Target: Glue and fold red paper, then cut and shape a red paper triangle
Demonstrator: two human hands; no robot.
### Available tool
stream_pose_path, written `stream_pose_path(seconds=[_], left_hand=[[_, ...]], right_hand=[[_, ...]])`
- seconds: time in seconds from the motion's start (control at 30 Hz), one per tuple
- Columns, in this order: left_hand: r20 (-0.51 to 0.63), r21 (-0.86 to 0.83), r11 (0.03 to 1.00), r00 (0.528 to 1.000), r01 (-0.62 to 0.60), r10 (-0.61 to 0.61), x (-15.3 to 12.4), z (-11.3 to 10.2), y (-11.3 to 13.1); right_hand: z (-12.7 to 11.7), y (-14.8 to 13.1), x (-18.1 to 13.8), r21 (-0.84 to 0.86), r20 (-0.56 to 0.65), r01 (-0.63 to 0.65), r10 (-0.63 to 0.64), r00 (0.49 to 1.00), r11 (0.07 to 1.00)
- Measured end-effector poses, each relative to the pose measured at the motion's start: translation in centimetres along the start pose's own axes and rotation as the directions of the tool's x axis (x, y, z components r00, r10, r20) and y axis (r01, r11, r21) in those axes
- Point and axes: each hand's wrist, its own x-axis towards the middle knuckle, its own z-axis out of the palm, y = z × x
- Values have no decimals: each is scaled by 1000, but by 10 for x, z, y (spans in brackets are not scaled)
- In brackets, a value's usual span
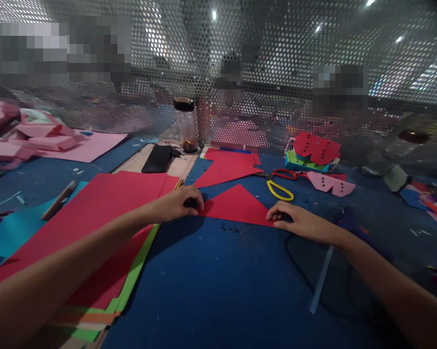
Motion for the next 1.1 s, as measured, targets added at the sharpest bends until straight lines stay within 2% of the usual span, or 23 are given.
stream_pose_path(seconds=[0.23,0.4,0.57,0.7,0.87,1.1], left_hand=[[-38,14,1000,999,25,-24,-2,1,6],[-167,40,994,981,103,-94,0,13,18],[-255,174,976,964,129,-82,-3,26,23],[-274,252,957,959,147,-75,-4,31,26],[-244,349,924,967,154,-69,-5,33,31],[-244,374,920,969,119,-26,-6,34,28]], right_hand=[[3,-1,1,-2,-38,-7,7,999,1000],[11,-6,2,-81,-148,-48,35,988,996],[14,-10,2,-171,-167,-47,18,986,984],[13,-9,2,-189,-159,-38,8,987,981],[14,-7,1,-197,-166,-41,8,986,980],[14,-7,1,-211,-179,-33,-6,984,977]])
